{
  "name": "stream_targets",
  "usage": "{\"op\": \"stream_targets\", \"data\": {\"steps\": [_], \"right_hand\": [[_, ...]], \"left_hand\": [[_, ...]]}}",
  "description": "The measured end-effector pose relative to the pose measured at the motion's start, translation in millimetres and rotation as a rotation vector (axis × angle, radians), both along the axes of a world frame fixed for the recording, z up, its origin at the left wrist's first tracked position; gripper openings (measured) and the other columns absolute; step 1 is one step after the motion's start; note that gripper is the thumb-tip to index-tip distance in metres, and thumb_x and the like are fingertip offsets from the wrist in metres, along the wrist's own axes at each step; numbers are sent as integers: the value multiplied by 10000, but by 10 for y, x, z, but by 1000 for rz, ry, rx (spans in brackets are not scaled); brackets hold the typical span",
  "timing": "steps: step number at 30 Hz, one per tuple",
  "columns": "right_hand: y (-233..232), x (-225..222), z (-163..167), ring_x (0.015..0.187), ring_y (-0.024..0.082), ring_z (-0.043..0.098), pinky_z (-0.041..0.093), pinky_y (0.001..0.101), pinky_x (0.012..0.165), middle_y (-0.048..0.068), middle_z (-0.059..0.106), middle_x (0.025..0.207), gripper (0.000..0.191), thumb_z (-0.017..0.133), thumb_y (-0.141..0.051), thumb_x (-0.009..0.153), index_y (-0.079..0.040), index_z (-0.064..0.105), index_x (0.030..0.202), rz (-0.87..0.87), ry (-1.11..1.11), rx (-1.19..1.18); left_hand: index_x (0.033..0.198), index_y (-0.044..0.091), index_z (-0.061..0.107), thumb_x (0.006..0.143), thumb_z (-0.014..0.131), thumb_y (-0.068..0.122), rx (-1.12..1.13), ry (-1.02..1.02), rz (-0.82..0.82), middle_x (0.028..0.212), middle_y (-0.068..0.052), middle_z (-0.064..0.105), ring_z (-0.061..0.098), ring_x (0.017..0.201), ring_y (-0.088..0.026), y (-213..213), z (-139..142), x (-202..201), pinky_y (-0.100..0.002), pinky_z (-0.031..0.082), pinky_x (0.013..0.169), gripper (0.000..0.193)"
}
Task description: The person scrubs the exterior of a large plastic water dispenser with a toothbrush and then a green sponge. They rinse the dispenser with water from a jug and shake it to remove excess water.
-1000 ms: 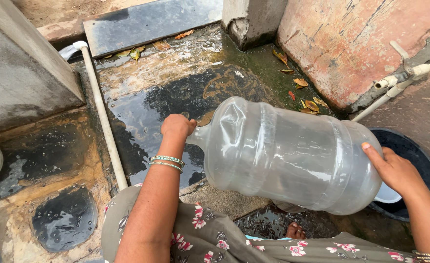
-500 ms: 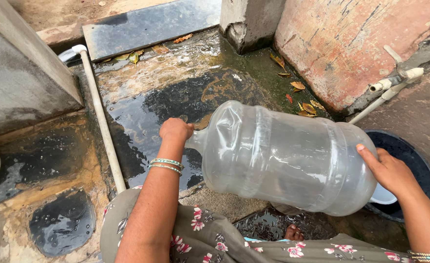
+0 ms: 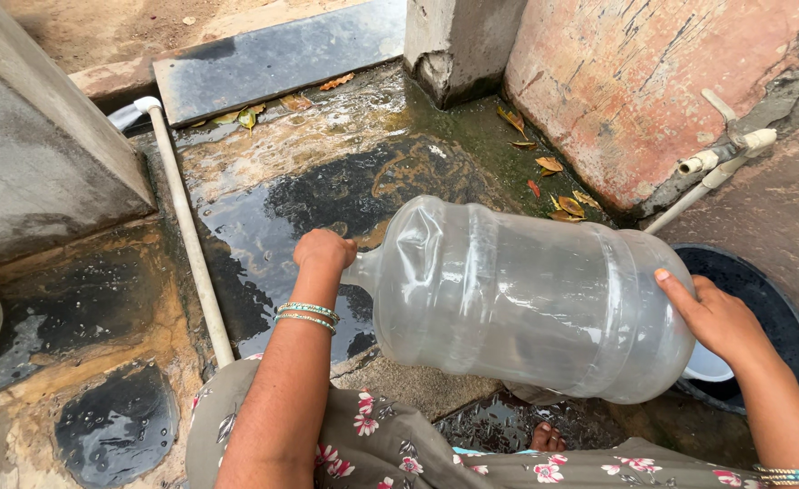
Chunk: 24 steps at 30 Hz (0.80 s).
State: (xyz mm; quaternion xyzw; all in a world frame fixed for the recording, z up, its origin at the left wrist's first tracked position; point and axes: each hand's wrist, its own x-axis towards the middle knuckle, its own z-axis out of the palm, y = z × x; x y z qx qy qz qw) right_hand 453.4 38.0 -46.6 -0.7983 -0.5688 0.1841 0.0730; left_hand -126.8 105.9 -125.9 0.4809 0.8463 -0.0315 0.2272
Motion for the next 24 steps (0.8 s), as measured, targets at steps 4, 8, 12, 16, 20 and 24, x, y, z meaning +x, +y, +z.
{"op": "stream_targets", "data": {"steps": [4,8,12,16,20,24], "right_hand": [[-4,1,-12,1243,459,634,457,498,1076,303,727,1205,943,421,-819,884,-41,667,1359,-8,5,0],[-1,1,-11,1243,463,629,455,496,1075,305,724,1205,945,423,-820,883,-42,661,1364,-6,5,-1],[9,6,-12,1245,461,630,454,493,1078,304,725,1206,950,421,-824,882,-39,665,1358,-3,7,-2],[24,20,-36,1250,459,629,454,495,1079,303,727,1209,954,418,-827,880,-37,670,1351,-11,15,-9],[40,48,-63,1250,463,628,453,498,1079,307,724,1212,957,416,-831,879,-36,668,1348,-5,9,-8],[61,62,-78,1260,447,628,449,489,1087,310,713,1236,966,444,-818,877,-11,673,1356,-12,80,2]], "left_hand": [[1199,85,757,917,645,550,10,2,-6,1301,-104,707,659,1237,-265,-11,1,0,-375,554,976,555],[1196,95,758,919,639,550,4,12,-19,1303,-98,704,653,1240,-265,-8,-10,-6,-374,552,978,545],[1200,94,758,926,622,563,-15,36,-44,1306,-94,704,655,1239,-262,6,-23,-14,-376,556,969,560],[1211,102,757,941,581,571,-50,78,-90,1312,-86,707,663,1235,-259,4,-9,-12,-379,566,956,569],[1226,101,752,940,575,546,-65,93,-100,1324,-84,701,662,1239,-251,-18,38,-3,-374,566,955,557],[1256,100,731,956,554,543,-97,113,-113,1340,-81,687,664,1237,-259,-16,43,0,-408,576,946,564]]}}
